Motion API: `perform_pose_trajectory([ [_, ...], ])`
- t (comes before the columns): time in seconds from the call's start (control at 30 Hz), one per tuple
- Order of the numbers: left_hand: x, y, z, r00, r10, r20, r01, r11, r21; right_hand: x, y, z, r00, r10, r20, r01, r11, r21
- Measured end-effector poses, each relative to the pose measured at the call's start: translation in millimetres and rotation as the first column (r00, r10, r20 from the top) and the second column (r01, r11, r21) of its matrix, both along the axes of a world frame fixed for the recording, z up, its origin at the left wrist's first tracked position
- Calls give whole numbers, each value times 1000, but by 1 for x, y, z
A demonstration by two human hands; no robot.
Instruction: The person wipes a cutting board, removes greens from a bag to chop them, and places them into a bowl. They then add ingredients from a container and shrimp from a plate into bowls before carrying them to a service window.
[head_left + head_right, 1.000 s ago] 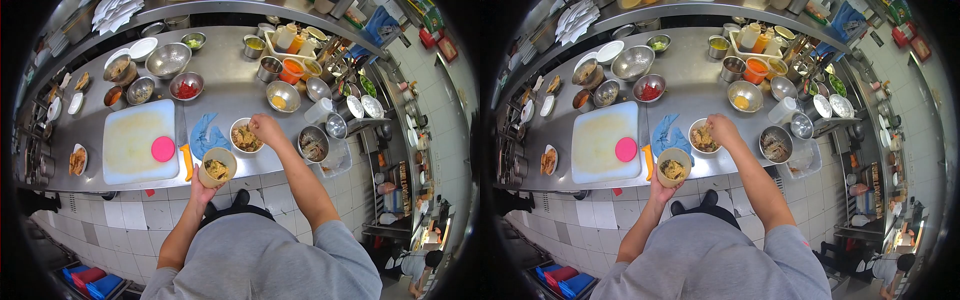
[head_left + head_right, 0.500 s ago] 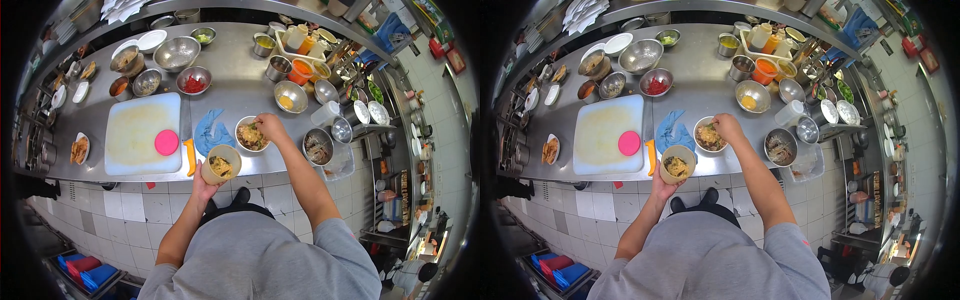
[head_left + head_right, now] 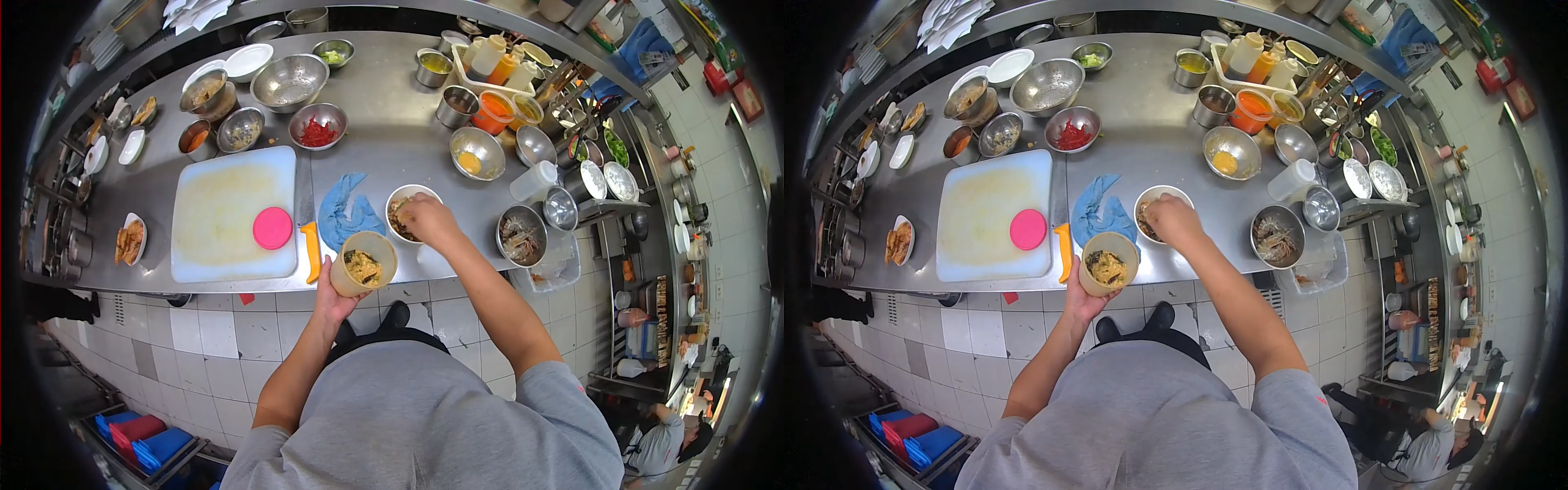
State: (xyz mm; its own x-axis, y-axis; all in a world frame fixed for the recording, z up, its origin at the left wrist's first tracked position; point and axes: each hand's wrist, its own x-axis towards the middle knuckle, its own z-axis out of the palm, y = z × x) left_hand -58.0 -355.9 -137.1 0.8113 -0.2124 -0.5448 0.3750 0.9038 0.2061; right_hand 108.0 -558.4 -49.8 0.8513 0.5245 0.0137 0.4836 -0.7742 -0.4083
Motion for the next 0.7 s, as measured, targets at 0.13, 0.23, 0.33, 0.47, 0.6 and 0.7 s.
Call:
perform_pose_trajectory([
  [0.13, 0, -1, -5, 999, -41, 13, 41, 999, 23, 1, 26, -15, 992, 89, 92, -59, 955, -292],
  [0.23, 0, -1, -4, 999, -39, 27, 39, 999, 16, 7, 27, -20, 999, 32, 19, -25, 958, -287],
  [0.33, -1, 1, -4, 1000, -18, 17, 18, 1000, 15, 3, 18, 9, 996, -62, -56, 59, 997, -54],
  [0.47, -1, 1, -4, 999, -15, 30, 15, 1000, 9, -19, 16, 76, 919, -57, -391, 176, 945, 276],
  [0.6, 2, -3, -1, 999, -35, 27, 35, 999, -2, -39, 20, 86, 935, 277, -222, -196, 924, 329],
  [0.7, 2, -3, 0, 998, -32, 47, 33, 999, -21, -7, -8, 67, 975, -55, -214, 145, 890, 433],
])
